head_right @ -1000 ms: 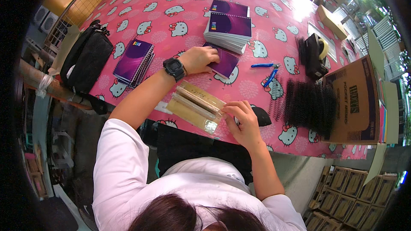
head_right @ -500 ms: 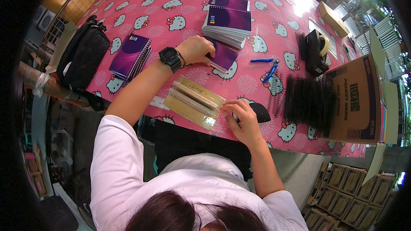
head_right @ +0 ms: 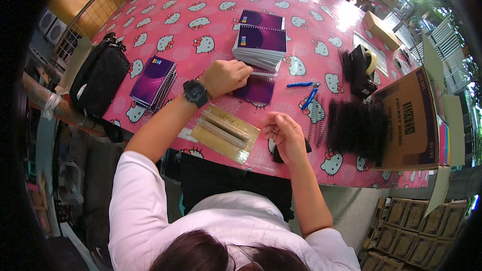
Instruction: The person assembles notebooks by aligning paper stacks, inserting them into covers, and securing them using a spiral binding tool.
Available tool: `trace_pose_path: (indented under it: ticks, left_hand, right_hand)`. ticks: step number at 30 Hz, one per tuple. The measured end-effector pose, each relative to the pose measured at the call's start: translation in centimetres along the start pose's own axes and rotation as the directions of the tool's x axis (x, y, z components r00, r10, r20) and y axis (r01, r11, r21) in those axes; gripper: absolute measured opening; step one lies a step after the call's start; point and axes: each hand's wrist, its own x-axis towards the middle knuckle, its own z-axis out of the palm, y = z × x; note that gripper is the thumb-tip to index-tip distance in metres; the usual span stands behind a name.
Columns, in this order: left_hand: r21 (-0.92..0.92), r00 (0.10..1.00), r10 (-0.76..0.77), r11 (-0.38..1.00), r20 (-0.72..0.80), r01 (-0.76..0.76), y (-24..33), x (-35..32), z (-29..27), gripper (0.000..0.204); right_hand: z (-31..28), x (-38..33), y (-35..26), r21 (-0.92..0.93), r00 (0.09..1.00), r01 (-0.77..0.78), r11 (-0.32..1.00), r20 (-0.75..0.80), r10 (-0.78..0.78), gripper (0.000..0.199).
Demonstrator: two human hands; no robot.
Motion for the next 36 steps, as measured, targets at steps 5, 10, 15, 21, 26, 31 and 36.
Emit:
trace_pose_path:
  ticks: [5,10,15,21,26,31,36]
  left_hand:
    - [-0.024,0.989,0.104,0.994,-0.107,-0.107,6.0,-0.3,-6.0,0.034]
    - [-0.048,0.982,0.181,0.982,-0.061,-0.184,8.9,-3.8,-7.1,0.046]
    - [-0.544,0.868,-0.49,0.752,-0.083,0.372,8.2,-5.3,-9.4,0.047]
    - [-0.804,0.671,-0.668,0.182,0.32,0.566,7.3,-9.2,-9.2,0.027]
    - [-0.781,0.644,-0.737,0.274,0.204,0.561,8.1,-10.5,-8.4,0.02]
    - [-0.702,0.648,-0.73,0.345,0.215,0.622,7.7,-11.8,-7.5,0.022]
    - [-0.612,0.624,-0.778,0.46,0.072,0.644,9.5,-11.7,-6.6,0.038]
  right_hand:
    - [1.8,2.0,-2.7,0.437,0.977,-0.04,0.899,0.206,-0.056,0.07]
    - [2.6,1.5,-2.4,0.172,0.998,0.024,0.985,-0.065,-0.013,0.042]
    - [4.2,-1.3,-0.7,-0.222,0.971,0.222,0.949,-0.035,-0.235,0.04]
    - [5.6,-1.9,0.8,-0.707,0.892,0.411,0.575,0.184,-0.412,0.026]
    - [5.5,-1.7,0.0,-0.773,0.809,0.537,0.336,0.36,-0.465,0.023]
    - [4.7,-1.1,-1.4,-0.755,0.827,0.546,0.364,0.416,-0.379,0.03]
    - [-4.2,2.6,-4.8,-0.917,0.81,0.039,0.396,-0.203,-0.55,0.014]
